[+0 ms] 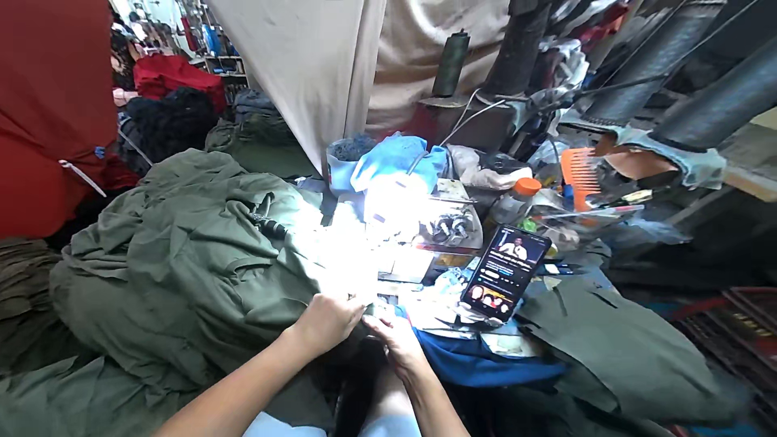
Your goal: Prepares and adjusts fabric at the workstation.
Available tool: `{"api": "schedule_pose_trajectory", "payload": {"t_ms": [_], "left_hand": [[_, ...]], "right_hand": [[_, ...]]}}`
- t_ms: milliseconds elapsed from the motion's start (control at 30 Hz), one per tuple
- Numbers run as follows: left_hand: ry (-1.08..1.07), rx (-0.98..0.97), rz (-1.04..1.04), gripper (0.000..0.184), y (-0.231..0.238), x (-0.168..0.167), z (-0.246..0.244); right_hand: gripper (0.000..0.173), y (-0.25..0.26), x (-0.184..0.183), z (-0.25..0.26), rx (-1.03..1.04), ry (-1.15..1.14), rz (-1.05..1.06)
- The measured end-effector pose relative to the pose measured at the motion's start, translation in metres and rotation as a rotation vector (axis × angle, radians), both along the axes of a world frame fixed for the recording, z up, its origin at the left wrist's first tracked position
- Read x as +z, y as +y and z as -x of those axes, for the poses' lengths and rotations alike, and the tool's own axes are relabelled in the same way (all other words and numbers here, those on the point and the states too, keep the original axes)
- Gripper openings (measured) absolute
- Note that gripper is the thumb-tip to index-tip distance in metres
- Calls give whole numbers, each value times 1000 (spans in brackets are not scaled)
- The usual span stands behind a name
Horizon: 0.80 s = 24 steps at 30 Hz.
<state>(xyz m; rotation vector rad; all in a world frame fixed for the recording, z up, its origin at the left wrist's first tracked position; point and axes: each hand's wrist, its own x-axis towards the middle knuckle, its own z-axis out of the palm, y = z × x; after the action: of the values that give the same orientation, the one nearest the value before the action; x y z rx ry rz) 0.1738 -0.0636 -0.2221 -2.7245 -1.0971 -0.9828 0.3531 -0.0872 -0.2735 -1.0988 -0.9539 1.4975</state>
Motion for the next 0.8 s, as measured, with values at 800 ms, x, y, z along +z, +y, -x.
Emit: {"api": "schedule_pose_trajectory", "payload": {"t_ms": [800], "left_hand": [[211, 276, 647, 33, 75, 95, -24]], "right_hand": [[10, 41, 33, 3, -96, -115, -60]]}}
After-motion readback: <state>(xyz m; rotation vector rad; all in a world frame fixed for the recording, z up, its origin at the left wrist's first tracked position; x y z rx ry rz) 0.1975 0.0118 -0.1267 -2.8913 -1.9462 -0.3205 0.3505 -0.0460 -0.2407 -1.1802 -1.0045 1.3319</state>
